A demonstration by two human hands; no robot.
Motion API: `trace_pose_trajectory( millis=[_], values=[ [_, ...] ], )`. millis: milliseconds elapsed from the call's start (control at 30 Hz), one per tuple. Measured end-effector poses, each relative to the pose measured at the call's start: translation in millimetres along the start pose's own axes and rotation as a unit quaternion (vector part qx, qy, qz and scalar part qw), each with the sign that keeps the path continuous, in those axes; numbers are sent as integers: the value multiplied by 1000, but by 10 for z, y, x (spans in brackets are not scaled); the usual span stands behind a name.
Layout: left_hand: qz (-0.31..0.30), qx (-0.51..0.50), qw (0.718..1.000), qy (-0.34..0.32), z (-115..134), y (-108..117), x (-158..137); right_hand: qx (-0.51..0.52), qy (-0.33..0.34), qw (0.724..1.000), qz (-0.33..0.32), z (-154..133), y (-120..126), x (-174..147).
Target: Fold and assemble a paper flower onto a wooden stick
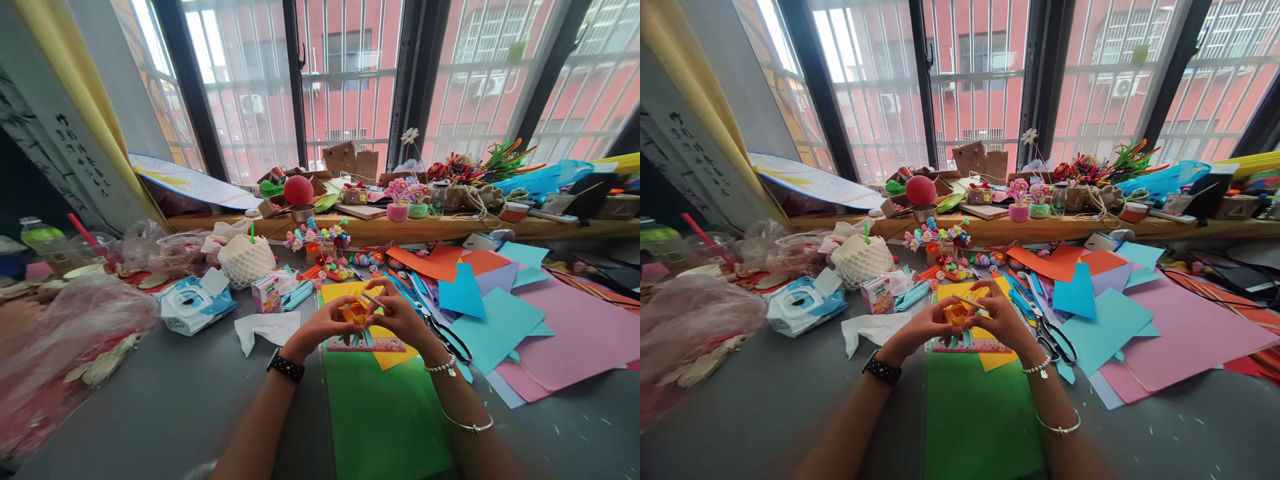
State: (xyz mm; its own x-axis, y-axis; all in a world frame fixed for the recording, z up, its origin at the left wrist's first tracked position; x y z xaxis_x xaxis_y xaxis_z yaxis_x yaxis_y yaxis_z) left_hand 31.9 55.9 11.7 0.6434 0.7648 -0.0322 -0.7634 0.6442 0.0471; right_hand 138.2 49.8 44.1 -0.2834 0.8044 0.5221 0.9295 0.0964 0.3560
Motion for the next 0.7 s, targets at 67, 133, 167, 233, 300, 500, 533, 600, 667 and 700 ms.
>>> trace_pose_trajectory(
  millis=[67,133,167,233,300,500,533,600,667,700],
  values=[
    [32,4,999,-21,12,58,13,-15,-7,1000,22,-6,14,2],
    [62,7,997,-53,27,116,27,-31,-11,999,38,-4,15,6],
    [72,7,995,-65,28,135,34,-33,-13,999,41,4,8,9],
    [85,11,993,-80,22,157,47,-32,-16,998,51,24,4,14],
    [90,15,992,-88,16,162,56,-26,-19,997,68,40,14,14],
    [91,5,991,-102,32,165,52,-1,-7,995,102,14,36,5],
    [92,8,991,-102,34,167,50,-3,-7,995,103,14,36,4],
    [89,13,991,-100,36,162,48,-7,-8,995,102,28,36,3],
    [81,13,992,-97,31,149,48,-6,-10,995,100,47,39,3],
    [77,12,992,-94,27,143,48,-4,-9,995,98,55,39,4]
  ],
)
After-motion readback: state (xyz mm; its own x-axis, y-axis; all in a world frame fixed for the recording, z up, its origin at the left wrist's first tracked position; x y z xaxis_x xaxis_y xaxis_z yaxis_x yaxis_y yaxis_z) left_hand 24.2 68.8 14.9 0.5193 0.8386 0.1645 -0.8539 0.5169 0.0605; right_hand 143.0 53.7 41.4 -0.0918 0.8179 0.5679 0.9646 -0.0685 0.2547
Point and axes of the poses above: each hand's wrist, its own x-axis towards the middle knuckle, its own y-axis out of the back of the hand, z = x × y, the point moved 8 cm from there along x, towards the middle knuckle, and after that the axes turned 5 degrees about x, right-handed, at the moved point
